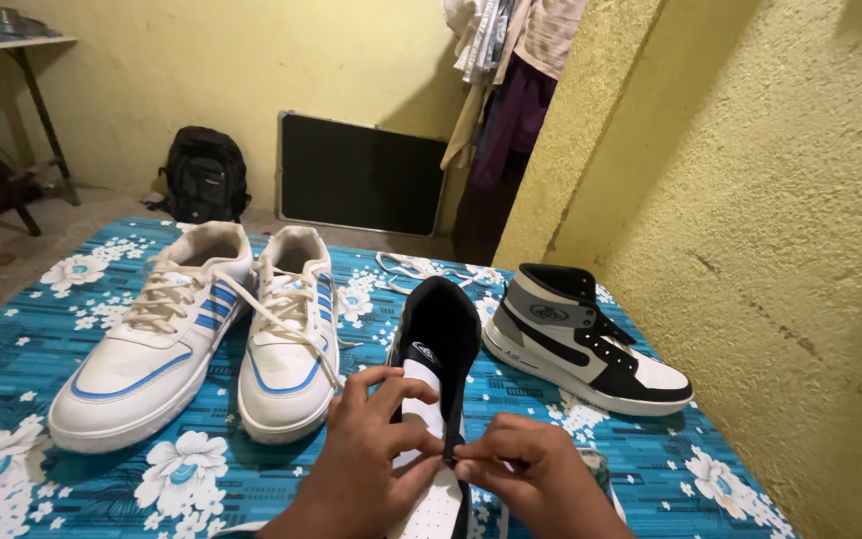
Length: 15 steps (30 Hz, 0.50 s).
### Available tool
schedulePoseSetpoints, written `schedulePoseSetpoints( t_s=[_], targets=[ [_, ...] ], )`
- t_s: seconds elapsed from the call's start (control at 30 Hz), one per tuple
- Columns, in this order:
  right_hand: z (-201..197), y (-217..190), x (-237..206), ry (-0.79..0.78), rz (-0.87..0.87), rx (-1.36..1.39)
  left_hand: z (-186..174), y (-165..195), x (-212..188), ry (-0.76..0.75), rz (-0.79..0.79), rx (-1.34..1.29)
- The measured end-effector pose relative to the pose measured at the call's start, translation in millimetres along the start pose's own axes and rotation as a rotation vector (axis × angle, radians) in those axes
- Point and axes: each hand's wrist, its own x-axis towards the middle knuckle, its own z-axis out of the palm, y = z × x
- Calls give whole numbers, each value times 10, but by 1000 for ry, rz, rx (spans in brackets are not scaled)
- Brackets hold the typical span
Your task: The person laces a pair of white sneakers on a bed, threading the laces through the eyelets and pulling them tight, then moves to a pair of black and white high-top sneakers and laces them the same way, finishing by arranging the shoes on the bed.
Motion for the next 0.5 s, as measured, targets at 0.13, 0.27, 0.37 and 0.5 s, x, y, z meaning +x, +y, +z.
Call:
schedulePoseSetpoints(
  t_s=[0.13,0.27,0.37,0.5],
  targets=[
    [29,-70,19,18,111,-26,-31,31,17,-48,30,30],
    [10,-255,23,19,-307,37,-96,14,49,-127,152,44],
    [-1,-407,77,-105,-40,10,-152,3,40,-205,166,41],
    [11,-517,112,-52,-223,-57,-224,-4,45,-254,185,77]
  ],
)
